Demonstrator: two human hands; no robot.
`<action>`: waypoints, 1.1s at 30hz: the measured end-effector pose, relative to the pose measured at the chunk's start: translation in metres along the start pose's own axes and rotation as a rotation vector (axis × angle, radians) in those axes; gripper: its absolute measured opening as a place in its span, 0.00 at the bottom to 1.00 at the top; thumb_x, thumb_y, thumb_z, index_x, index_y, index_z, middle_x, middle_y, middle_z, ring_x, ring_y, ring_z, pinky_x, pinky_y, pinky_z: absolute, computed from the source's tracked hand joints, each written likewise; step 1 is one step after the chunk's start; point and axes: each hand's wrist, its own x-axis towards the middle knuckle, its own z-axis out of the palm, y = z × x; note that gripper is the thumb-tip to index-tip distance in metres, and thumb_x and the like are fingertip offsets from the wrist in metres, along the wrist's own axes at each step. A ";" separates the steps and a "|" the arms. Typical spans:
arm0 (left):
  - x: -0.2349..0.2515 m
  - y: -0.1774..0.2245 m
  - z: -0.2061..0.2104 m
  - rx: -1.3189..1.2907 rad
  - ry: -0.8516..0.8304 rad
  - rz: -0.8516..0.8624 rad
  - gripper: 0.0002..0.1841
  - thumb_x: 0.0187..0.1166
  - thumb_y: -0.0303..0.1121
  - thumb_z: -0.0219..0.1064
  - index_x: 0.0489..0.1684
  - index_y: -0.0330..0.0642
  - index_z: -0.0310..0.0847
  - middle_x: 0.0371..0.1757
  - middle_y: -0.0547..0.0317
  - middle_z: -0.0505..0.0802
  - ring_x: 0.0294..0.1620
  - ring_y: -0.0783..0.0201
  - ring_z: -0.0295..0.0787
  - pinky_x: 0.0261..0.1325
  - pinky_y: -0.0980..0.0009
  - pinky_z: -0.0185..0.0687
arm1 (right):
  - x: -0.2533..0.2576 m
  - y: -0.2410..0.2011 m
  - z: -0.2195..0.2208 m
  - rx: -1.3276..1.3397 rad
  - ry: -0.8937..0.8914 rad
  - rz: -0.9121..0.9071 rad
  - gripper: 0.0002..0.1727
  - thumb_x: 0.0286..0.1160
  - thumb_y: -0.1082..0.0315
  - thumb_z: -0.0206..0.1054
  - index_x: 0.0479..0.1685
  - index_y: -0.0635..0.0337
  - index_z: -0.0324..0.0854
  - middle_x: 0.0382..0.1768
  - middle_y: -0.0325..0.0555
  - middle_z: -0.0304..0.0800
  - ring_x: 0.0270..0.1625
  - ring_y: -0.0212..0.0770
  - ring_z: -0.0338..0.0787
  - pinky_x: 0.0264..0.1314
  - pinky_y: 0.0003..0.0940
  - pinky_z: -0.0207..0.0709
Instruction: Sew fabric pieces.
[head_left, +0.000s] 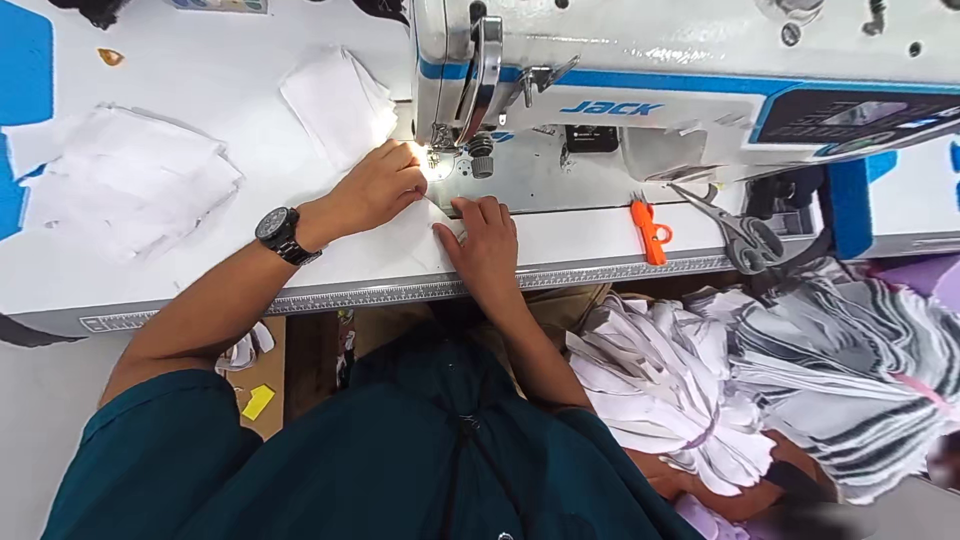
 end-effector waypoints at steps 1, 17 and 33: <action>0.000 -0.002 0.000 0.000 0.001 0.009 0.09 0.85 0.30 0.62 0.42 0.36 0.86 0.51 0.41 0.88 0.60 0.41 0.83 0.65 0.47 0.77 | -0.001 0.001 0.000 0.009 0.002 -0.006 0.22 0.77 0.47 0.70 0.59 0.53 0.90 0.47 0.50 0.88 0.51 0.53 0.87 0.46 0.47 0.79; -0.017 0.009 -0.014 0.198 0.120 0.169 0.20 0.81 0.36 0.59 0.13 0.37 0.77 0.19 0.51 0.83 0.26 0.50 0.84 0.28 0.57 0.72 | -0.032 -0.026 0.000 -0.034 -0.089 -0.292 0.25 0.86 0.42 0.58 0.64 0.46 0.90 0.52 0.46 0.92 0.55 0.51 0.88 0.50 0.44 0.77; -0.005 0.003 0.006 0.044 0.124 0.089 0.13 0.86 0.37 0.63 0.50 0.35 0.89 0.57 0.43 0.92 0.58 0.45 0.89 0.61 0.53 0.83 | -0.013 0.010 -0.015 0.108 0.075 -0.022 0.14 0.80 0.53 0.69 0.45 0.54 0.91 0.46 0.44 0.93 0.52 0.48 0.89 0.51 0.46 0.79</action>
